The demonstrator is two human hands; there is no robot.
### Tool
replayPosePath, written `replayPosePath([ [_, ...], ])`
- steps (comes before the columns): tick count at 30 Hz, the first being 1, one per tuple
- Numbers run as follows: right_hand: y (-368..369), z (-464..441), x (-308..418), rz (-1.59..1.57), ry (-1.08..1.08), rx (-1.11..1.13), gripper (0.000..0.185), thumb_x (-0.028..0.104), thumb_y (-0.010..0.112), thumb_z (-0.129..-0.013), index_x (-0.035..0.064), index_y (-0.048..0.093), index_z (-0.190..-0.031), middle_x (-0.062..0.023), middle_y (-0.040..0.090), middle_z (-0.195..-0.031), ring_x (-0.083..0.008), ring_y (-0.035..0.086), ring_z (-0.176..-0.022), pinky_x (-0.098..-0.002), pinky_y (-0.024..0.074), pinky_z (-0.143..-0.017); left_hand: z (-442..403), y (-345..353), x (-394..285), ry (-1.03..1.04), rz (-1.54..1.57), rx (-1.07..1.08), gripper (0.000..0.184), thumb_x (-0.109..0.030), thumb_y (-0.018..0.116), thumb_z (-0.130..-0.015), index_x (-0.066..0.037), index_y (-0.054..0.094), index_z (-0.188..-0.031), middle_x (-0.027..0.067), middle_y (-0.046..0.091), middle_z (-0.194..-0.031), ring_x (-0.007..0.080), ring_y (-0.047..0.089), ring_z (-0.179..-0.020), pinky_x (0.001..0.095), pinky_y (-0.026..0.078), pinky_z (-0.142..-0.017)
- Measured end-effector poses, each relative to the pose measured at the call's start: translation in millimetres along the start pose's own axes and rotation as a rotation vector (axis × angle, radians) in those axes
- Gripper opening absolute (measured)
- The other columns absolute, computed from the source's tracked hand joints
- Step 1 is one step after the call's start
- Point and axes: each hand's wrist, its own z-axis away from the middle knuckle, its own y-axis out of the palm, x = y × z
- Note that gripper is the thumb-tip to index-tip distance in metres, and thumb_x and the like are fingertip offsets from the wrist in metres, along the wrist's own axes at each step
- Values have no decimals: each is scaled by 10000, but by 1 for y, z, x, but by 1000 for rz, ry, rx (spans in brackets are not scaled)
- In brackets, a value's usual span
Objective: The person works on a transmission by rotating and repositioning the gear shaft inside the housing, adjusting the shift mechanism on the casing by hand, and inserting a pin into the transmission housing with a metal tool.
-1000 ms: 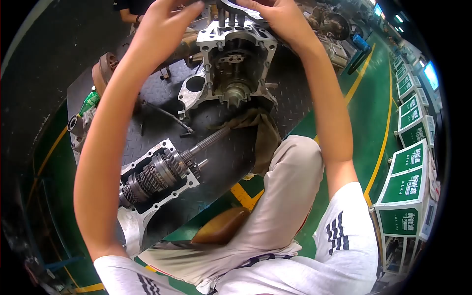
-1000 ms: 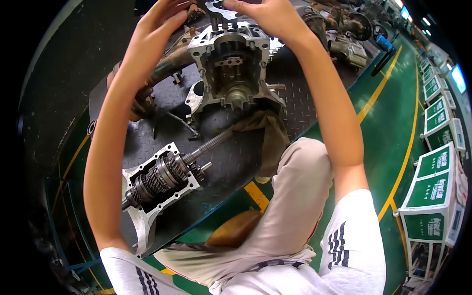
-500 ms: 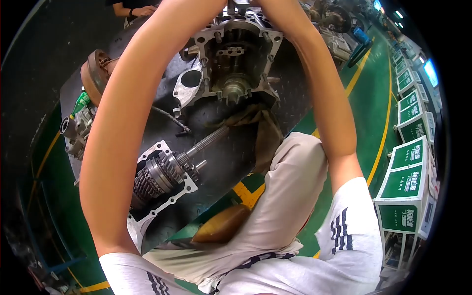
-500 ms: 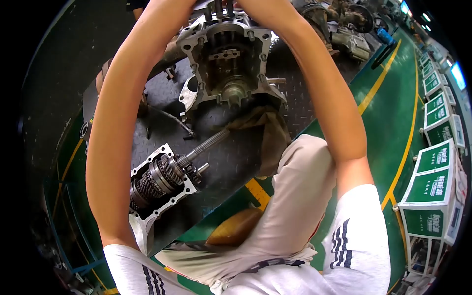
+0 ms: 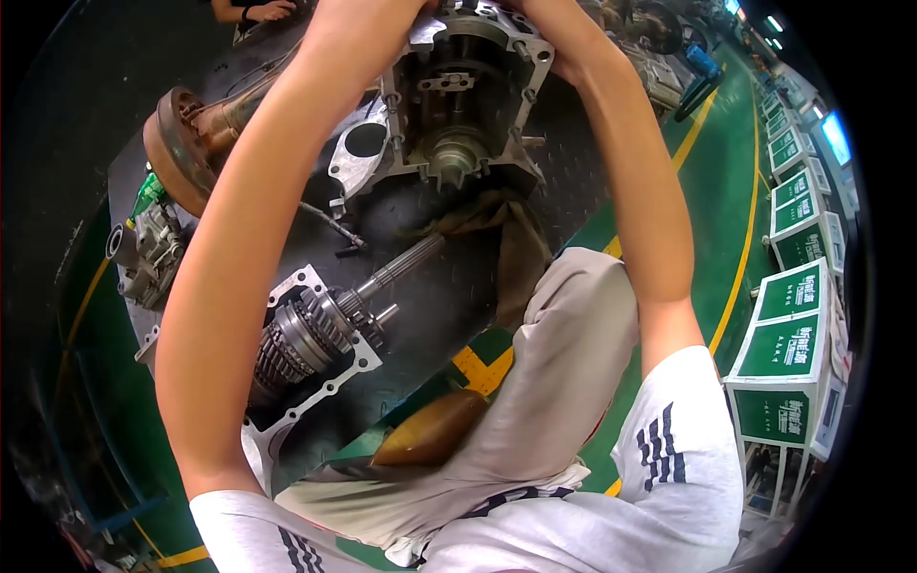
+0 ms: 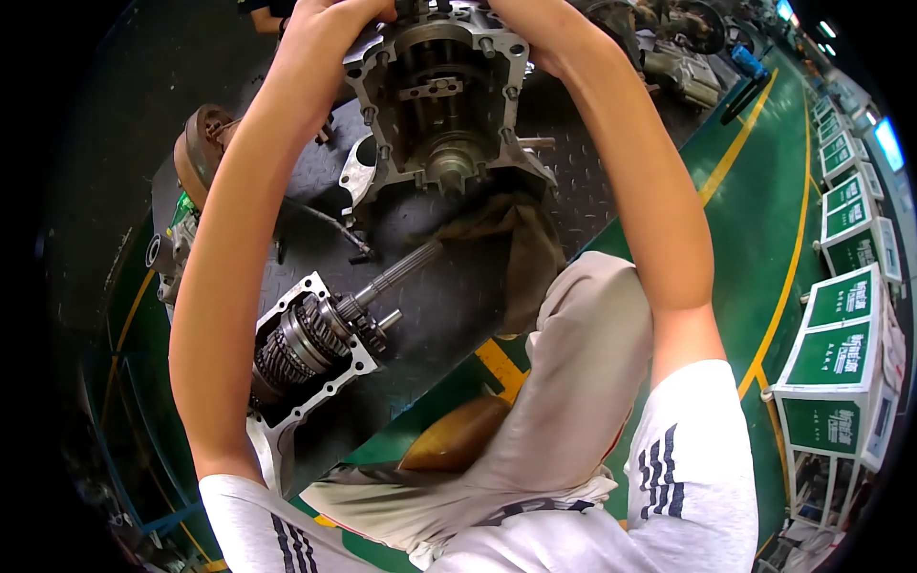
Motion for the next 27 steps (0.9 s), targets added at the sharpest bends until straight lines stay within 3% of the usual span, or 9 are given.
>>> replayPosePath([
  [6, 6, 7, 5, -22, -57, -37, 415, 364, 526, -1081, 3, 691, -1202, -61, 722, -1072, -122, 669, -911, -278, 531, -844, 0, -3, -5, -66, -90, 37, 454, 19, 566, -866, 63, 561, -1318, 142, 707, -1115, 181, 679, -940, 284, 549, -789],
  [10, 6, 14, 0, 46, -147, -72, 398, 343, 522, -1085, -4, 688, -1184, -58, 722, -1061, -114, 656, -922, -273, 515, -854, 8, 6, -18, -90, -151, -13, 458, 23, 575, -855, 77, 557, -1309, 134, 708, -1092, 185, 680, -939, 288, 549, -771],
  [13, 13, 17, -2, 48, -214, -142, 404, 341, 522, -1084, -19, 693, -1151, -60, 723, -1052, -115, 643, -927, -272, 497, -870, 1, 1, -25, -167, -325, 91, 493, 32, 599, -835, 82, 539, -1322, 145, 697, -1108, 200, 682, -945, 285, 545, -774],
  [16, 7, 11, -11, 208, -308, -243, 444, 337, 517, -1080, -57, 712, -1022, -79, 728, -988, -133, 638, -916, -272, 483, -867, 21, 15, -40, -192, -335, -41, 545, 38, 623, -815, 67, 521, -1351, 164, 683, -1153, 208, 671, -987, 282, 543, -796],
  [19, 6, 7, -21, 217, -345, -349, 439, 314, 519, -1073, -65, 712, -965, -94, 724, -919, -141, 639, -876, -286, 489, -831, 23, 14, -33, 15, -186, 21, 608, 45, 635, -806, 49, 486, -1396, 176, 661, -1229, 213, 658, -1055, 282, 542, -831],
  [23, 8, 16, -17, 278, -294, -426, 406, 269, 531, -1057, -63, 711, -906, -118, 716, -848, -162, 643, -812, -314, 499, -787, 20, -2, -44, -202, -266, 76, 684, 29, 627, -839, 26, 385, -1479, 168, 590, -1386, 232, 620, -1186, 282, 528, -930],
  [25, 16, 23, -12, 344, -386, -463, 360, 231, 537, -1038, -58, 711, -910, -119, 712, -842, -165, 645, -789, -312, 500, -778, 34, -11, -22, 74, -634, -69, 522, -300, 710, -957, -33, 600, -1392, 114, 649, -1330, 202, 597, -1245, 315, 420, -1096],
  [26, 13, 22, -15, 340, -387, -472, 360, 231, 537, -1038, -58, 711, -910, -119, 712, -842, -165, 645, -789, -312, 500, -778, 43, -6, -26, 59, -662, -60, 581, -389, 759, -908, -4, 625, -1321, 109, 671, -1214, 219, 615, -1173, 328, 438, -1067],
  [27, 10, 18, -20, 356, -425, -470, 331, 206, 542, -1020, -58, 706, -904, -124, 712, -841, -180, 650, -777, -323, 505, -768, 52, -1, -28, 237, -896, -116, 485, -387, 753, -905, 2, 654, -1177, 100, 672, -1076, 234, 625, -1039, 342, 471, -974],
])
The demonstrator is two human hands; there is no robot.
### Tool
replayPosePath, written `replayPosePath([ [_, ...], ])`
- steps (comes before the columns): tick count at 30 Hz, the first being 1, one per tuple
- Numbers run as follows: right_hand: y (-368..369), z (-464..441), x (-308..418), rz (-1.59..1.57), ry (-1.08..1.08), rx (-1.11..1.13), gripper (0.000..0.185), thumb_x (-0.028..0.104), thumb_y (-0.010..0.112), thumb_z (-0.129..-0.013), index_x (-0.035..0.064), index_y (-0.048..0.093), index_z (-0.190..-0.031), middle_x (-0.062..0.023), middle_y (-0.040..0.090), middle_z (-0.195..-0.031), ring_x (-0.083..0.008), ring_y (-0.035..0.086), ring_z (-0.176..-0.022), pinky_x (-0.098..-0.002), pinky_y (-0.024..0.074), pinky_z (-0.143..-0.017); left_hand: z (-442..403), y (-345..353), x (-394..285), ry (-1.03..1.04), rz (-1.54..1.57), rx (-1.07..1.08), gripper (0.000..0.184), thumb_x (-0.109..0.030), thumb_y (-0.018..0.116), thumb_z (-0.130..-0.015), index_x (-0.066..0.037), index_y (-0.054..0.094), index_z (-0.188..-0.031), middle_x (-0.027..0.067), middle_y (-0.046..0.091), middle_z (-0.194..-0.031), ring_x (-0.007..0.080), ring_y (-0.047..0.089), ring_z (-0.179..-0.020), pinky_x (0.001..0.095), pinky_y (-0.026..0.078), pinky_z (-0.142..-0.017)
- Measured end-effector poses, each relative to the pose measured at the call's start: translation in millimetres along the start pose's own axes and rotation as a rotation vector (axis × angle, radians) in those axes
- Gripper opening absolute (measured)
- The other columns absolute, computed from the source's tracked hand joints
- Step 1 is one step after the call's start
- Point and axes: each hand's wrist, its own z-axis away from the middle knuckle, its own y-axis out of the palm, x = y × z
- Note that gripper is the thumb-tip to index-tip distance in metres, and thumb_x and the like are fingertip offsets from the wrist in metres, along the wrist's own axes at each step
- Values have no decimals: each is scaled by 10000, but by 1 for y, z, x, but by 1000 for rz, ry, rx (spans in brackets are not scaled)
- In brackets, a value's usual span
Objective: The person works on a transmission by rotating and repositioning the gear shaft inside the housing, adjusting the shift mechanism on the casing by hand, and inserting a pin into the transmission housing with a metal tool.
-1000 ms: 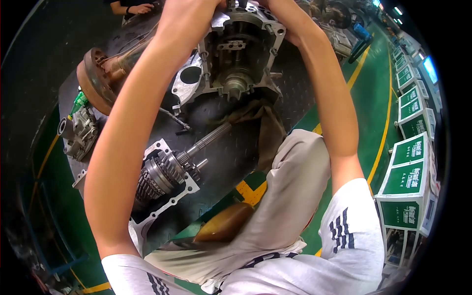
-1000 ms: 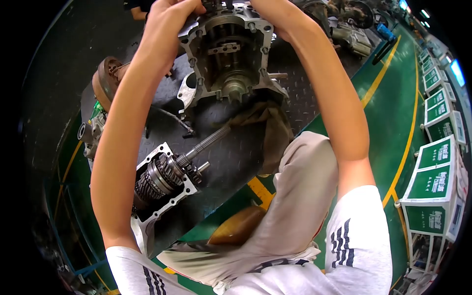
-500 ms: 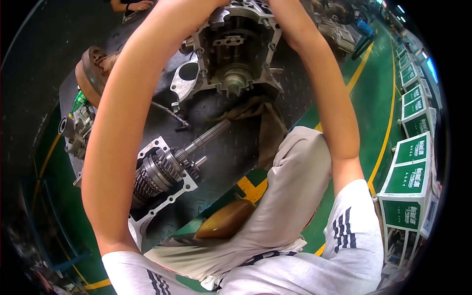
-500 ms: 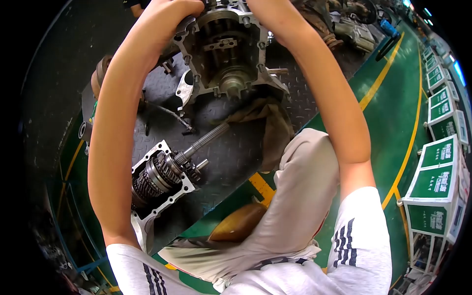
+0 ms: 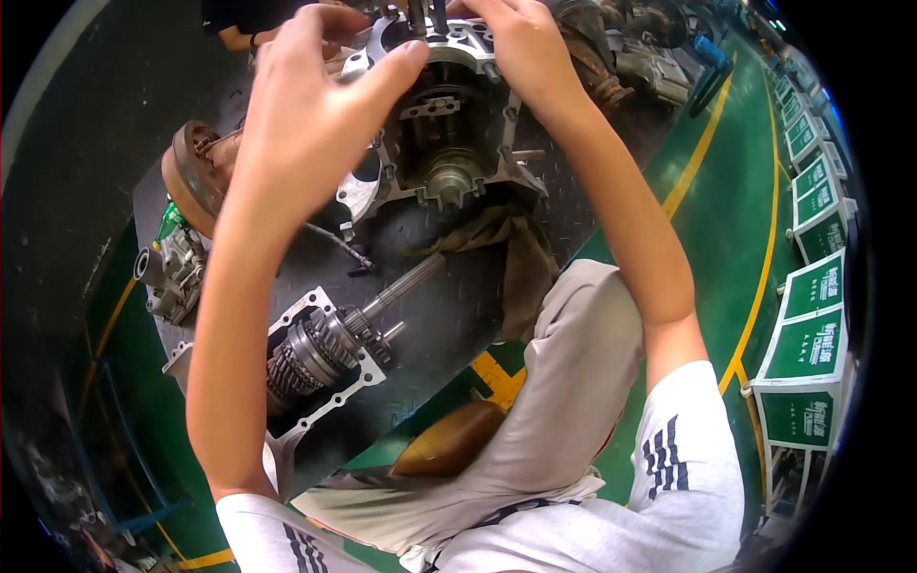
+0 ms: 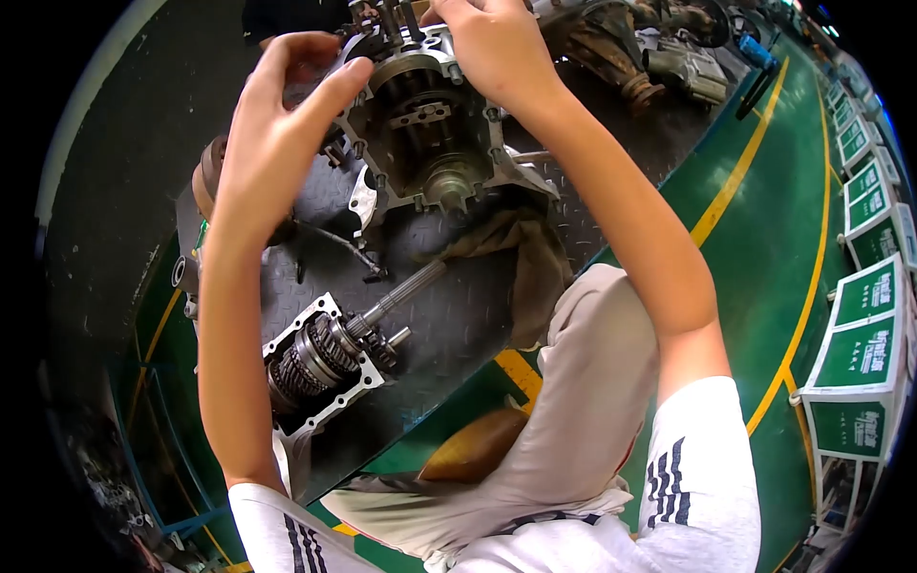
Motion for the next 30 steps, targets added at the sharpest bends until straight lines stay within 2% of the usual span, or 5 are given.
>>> replayPosePath([
  [3, 2, 2, 8, -5, 57, -29, 286, 176, 553, -986, -60, 691, -900, -145, 711, -836, -216, 663, -761, -349, 512, -749, 10, -7, -14, 277, -493, -135, 392, -383, 712, -904, -2, 627, -943, 118, 625, -882, 271, 601, -854, 368, 475, -797],
  [6, 0, 7, 16, 80, 109, -86, 268, 176, 563, -963, -60, 674, -904, -176, 700, -816, -248, 669, -748, -371, 513, -728, 11, -14, -25, 112, -460, -4, 407, -371, 679, -906, 18, 642, -790, 133, 654, -772, 345, 627, -818, 420, 491, -792],
  [7, -1, 7, 17, 170, 62, -118, 264, 180, 566, -957, -59, 666, -908, -191, 690, -800, -260, 669, -739, -378, 511, -716, 12, -15, -22, 230, -537, -28, 424, -357, 661, -917, 37, 648, -760, 176, 666, -775, 358, 645, -785, 442, 504, -779],
  [16, -1, 6, 5, 111, 19, -110, 242, 167, 573, -940, -52, 671, -907, -220, 675, -769, -295, 676, -726, -409, 503, -693, 14, 6, -54, -92, -534, 55, 496, -397, 586, -984, 59, 674, -809, 244, 648, -723, 433, 658, -739, 480, 509, -733],
  [30, -3, 10, 5, 198, 80, -129, 193, 65, 525, -884, -47, 678, -919, -224, 697, -809, -306, 700, -785, -397, 526, -743, 17, 3, -46, -129, -481, 49, 512, -433, 597, -989, 53, 673, -847, 274, 709, -858, 448, 703, -824, 497, 546, -780],
])
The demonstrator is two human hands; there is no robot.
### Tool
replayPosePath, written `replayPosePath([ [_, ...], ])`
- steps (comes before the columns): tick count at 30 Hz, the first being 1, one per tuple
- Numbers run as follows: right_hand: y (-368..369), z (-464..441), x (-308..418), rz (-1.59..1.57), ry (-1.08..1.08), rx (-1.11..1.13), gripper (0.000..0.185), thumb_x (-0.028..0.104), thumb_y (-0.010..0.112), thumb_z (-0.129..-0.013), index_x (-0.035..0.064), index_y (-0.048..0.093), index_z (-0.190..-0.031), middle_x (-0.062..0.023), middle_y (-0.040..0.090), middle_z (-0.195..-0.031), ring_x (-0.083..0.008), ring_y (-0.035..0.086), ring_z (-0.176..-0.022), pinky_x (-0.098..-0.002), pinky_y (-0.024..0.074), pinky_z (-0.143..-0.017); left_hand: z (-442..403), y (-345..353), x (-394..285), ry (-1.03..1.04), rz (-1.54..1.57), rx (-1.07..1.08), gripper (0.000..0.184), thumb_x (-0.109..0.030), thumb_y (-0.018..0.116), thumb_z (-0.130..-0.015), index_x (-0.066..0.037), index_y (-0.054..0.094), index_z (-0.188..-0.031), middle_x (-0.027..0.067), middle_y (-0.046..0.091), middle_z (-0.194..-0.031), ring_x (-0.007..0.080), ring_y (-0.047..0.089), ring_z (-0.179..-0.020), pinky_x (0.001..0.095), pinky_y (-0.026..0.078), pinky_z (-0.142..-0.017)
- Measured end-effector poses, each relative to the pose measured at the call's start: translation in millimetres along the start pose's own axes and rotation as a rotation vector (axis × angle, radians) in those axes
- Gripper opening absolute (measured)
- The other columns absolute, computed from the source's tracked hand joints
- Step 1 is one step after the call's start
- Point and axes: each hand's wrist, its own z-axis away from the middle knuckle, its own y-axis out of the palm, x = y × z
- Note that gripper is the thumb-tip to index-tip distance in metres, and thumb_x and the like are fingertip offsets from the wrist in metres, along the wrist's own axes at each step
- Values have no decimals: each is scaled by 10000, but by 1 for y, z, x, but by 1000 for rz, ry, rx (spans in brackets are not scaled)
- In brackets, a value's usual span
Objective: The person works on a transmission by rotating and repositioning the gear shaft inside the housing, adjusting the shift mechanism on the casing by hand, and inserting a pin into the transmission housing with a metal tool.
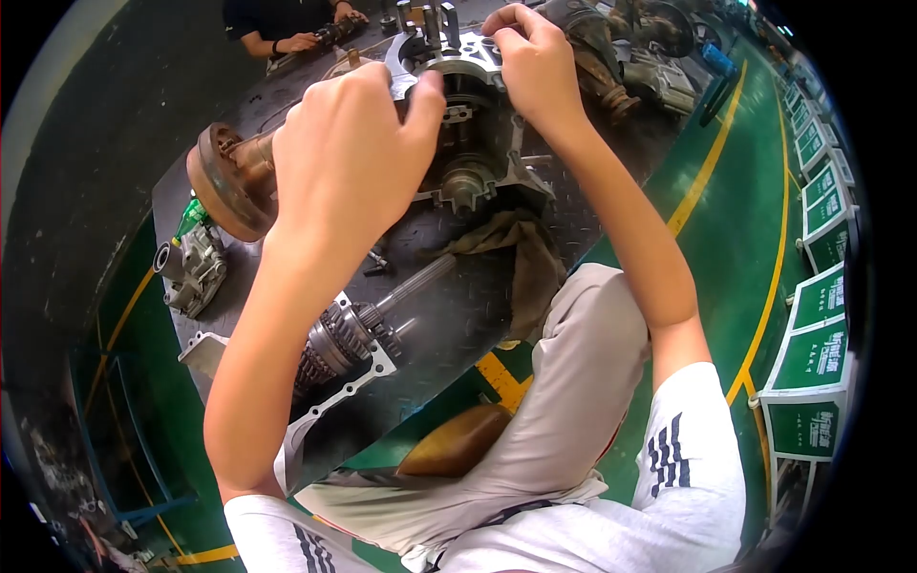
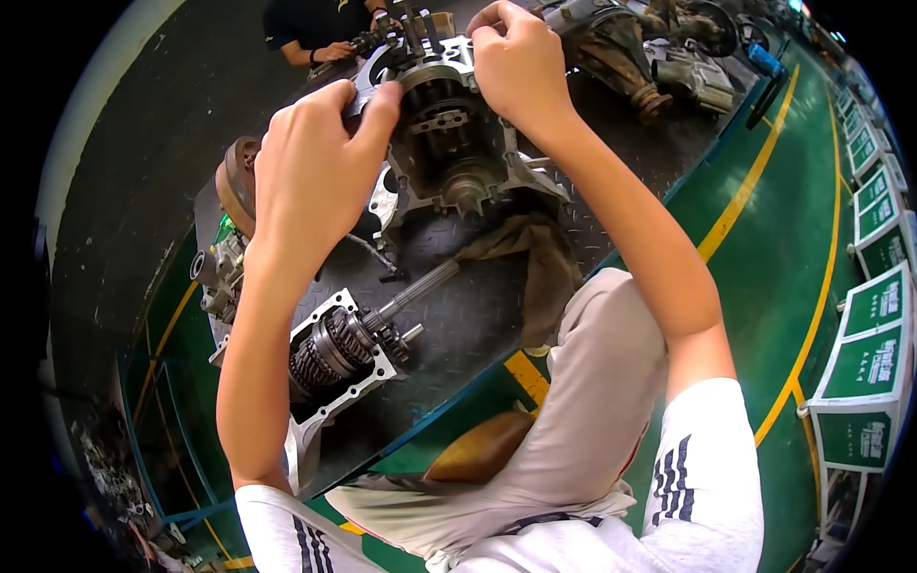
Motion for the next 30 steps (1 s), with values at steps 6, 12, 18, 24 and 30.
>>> replayPosePath([
  [6, -2, 1, 2, -5, -7, -1, 186, 62, 521, -885, -46, 671, -909, -227, 685, -788, -311, 691, -761, -407, 523, -729, -6, 17, -1, 96, -210, -171, 288, -202, 703, -909, 64, 599, -943, 240, 727, -786, 393, 749, -750, 433, 595, -682],
  [12, -3, 4, 9, 12, 5, -9, 182, 55, 514, -895, -36, 671, -911, -228, 675, -757, -320, 683, -724, -413, 517, -698, -3, 25, 5, 280, -334, -248, 162, 0, 684, -817, 23, 592, -948, 168, 727, -762, 334, 754, -688, 378, 595, -580],
  [18, 0, 2, 2, 50, 13, 6, 185, 52, 495, -907, -25, 664, -907, -233, 659, -733, -341, 676, -699, -428, 505, -672, -3, 43, -9, 195, -465, -350, 143, -51, 689, -850, -30, 581, -943, 87, 704, -714, 247, 748, -665, 319, 552, -512],
  [24, -1, 7, -2, 40, -50, 21, 219, 100, 487, -938, 31, 693, -966, -90, 612, -697, -153, 528, -602, -336, 439, -609, 0, 37, 11, 163, -109, -356, 139, -241, 637, -1015, -115, 626, -1070, 141, 727, -761, 345, 719, -676, 415, 525, -570],
  [30, 2, 4, -6, 51, -56, 8, 230, 95, 485, -943, 29, 703, -976, -87, 626, -709, -150, 550, -616, -329, 450, -617, -2, 41, 6, 233, -98, -373, 139, -202, 694, -952, -110, 596, -988, 70, 712, -765, 304, 703, -669, 405, 522, -574],
])
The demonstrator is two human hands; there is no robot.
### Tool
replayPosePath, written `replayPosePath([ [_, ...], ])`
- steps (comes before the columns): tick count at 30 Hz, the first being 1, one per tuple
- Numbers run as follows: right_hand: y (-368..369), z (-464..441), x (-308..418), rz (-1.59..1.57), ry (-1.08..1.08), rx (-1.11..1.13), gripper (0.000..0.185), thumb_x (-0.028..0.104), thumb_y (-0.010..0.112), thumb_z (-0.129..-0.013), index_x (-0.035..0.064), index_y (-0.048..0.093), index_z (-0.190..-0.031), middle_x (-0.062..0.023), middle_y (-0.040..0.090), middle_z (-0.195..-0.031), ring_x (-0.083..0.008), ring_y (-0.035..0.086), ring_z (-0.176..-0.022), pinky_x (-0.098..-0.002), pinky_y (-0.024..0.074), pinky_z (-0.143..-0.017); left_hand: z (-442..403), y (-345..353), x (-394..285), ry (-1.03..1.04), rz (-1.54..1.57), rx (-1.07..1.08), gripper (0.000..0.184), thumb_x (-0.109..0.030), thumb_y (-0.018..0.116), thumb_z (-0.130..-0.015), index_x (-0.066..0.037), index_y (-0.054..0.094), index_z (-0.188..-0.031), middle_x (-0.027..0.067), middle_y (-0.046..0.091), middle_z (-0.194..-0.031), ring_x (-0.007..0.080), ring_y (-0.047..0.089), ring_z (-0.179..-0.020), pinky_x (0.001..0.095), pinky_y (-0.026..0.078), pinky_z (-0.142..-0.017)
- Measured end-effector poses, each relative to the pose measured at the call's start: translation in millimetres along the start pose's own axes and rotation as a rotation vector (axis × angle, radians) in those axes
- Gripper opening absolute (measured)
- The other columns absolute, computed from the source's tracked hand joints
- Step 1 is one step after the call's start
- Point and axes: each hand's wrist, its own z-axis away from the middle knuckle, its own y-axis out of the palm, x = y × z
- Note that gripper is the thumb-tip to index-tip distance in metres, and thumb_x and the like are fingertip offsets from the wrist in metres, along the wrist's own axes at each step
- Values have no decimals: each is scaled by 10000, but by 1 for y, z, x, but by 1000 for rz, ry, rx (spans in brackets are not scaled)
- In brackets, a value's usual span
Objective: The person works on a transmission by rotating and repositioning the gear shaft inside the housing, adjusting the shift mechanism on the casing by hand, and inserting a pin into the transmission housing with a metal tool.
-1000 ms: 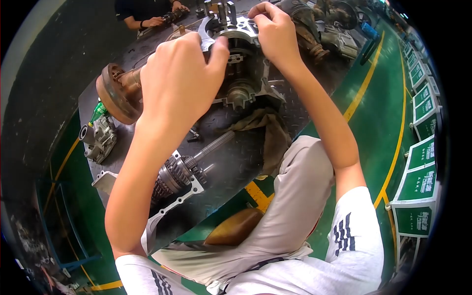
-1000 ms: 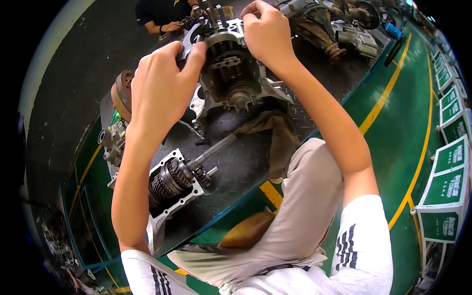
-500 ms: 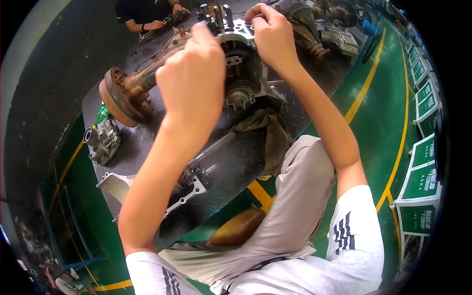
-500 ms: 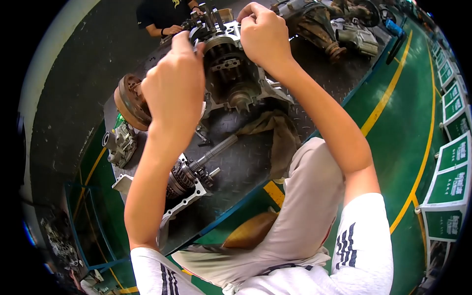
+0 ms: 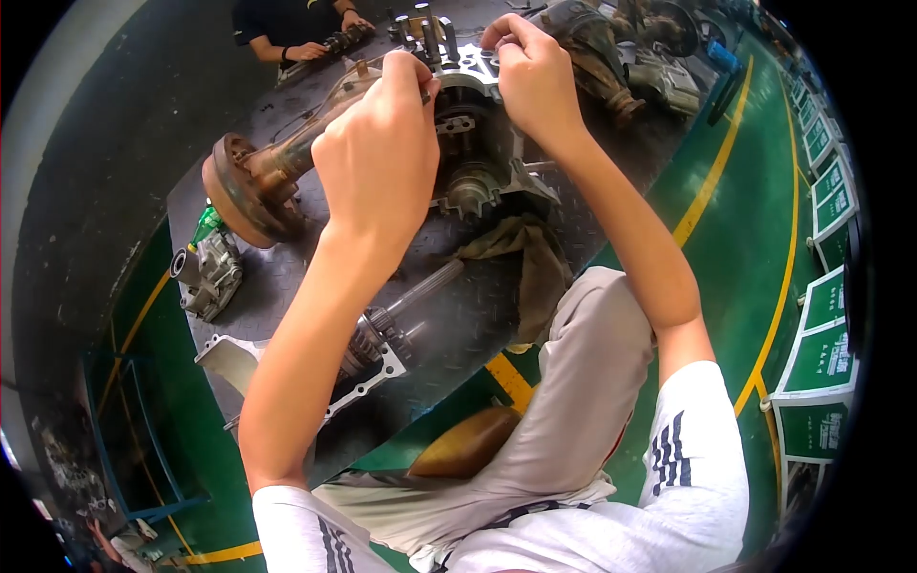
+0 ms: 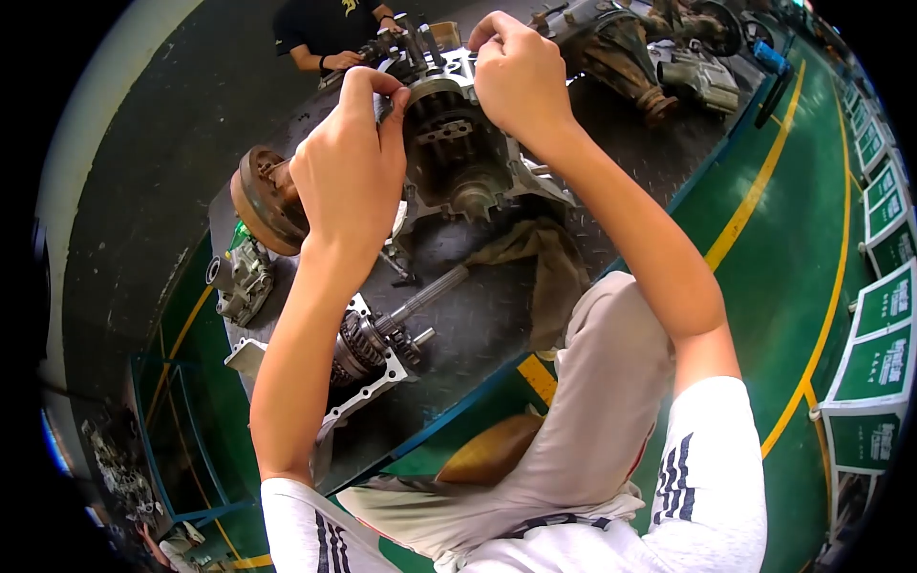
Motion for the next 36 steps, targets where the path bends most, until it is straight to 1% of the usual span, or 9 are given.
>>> replayPosePath([
  [6, -5, 2, 2, 45, -3, -9, 230, 96, 495, -941, 38, 715, -980, -94, 639, -711, -167, 567, -607, -331, 452, -615, 3, -2, 8, -51, 91, -40, 132, -197, 722, -927, -127, 619, -969, 58, 709, -752, 278, 705, -684, 385, 504, -584],
  [7, -9, 0, 15, 45, 56, -17, 196, 51, 488, -908, -20, 670, -898, -242, 661, -744, -361, 676, -706, -435, 505, -674, 1, 0, 7, 30, 99, -65, 135, -192, 733, -917, -131, 620, -961, 54, 699, -722, 271, 700, -672, 379, 497, -577],
  [17, -13, -2, 17, 179, 169, 89, 207, 114, 540, -940, -10, 696, -998, -235, 714, -862, -332, 719, -831, -403, 539, -752, 1, 7, 11, 72, 130, -143, 139, -157, 747, -891, -132, 615, -926, 27, 691, -754, 244, 675, -635, 348, 478, -558],
  [19, -8, 3, 9, 106, 26, 4, 227, 91, 497, -941, 39, 716, -965, -92, 639, -693, -168, 572, -598, -333, 451, -613, 2, 5, 12, 85, 81, -119, 136, -151, 749, -887, -131, 617, -915, 26, 687, -751, 244, 673, -633, 348, 477, -556],
  [22, -9, 3, 9, 106, -8, 3, 223, 85, 500, -938, 45, 719, -949, -88, 634, -678, -165, 572, -590, -333, 451, -609, 6, 4, 21, -4, 200, -143, 153, -158, 759, -880, -137, 615, -929, 41, 662, -703, 241, 658, -607, 353, 466, -542],
  [28, -6, 5, 11, 116, 7, -1, 212, 83, 510, -921, 67, 721, -938, -90, 612, -666, -162, 561, -583, -331, 441, -597, -24, -5, 31, 150, 148, -263, 187, -211, 774, -901, -147, 620, -986, 20, 684, -708, 236, 655, -572, 341, 469, -533],
  [30, -6, 5, 7, 63, -19, -15, 205, 83, 510, -921, 71, 714, -933, -82, 584, -648, -160, 538, -574, -326, 428, -588, -26, -12, 34, 34, 307, -272, 189, -170, 794, -919, -76, 643, -982, 50, 681, -750, 113, 632, -616, 253, 485, -579],
  [32, -10, 4, 15, 111, 43, 28, 241, 98, 478, -914, 62, 715, -926, -161, 690, -733, -330, 687, -721, -407, 532, -742, -26, -13, 38, 61, 287, -279, 205, -179, 799, -918, -70, 640, -988, 46, 678, -745, 95, 620, -621, 245, 477, -577],
  [36, -11, 3, 14, 75, 59, 48, 233, 101, 482, -912, 62, 710, -939, -165, 672, -715, -332, 678, -705, -404, 524, -722, -27, -19, 27, 7, 227, -195, 233, -206, 806, -917, -74, 638, -1008, 41, 667, -727, 93, 611, -618, 235, 464, -569],
])
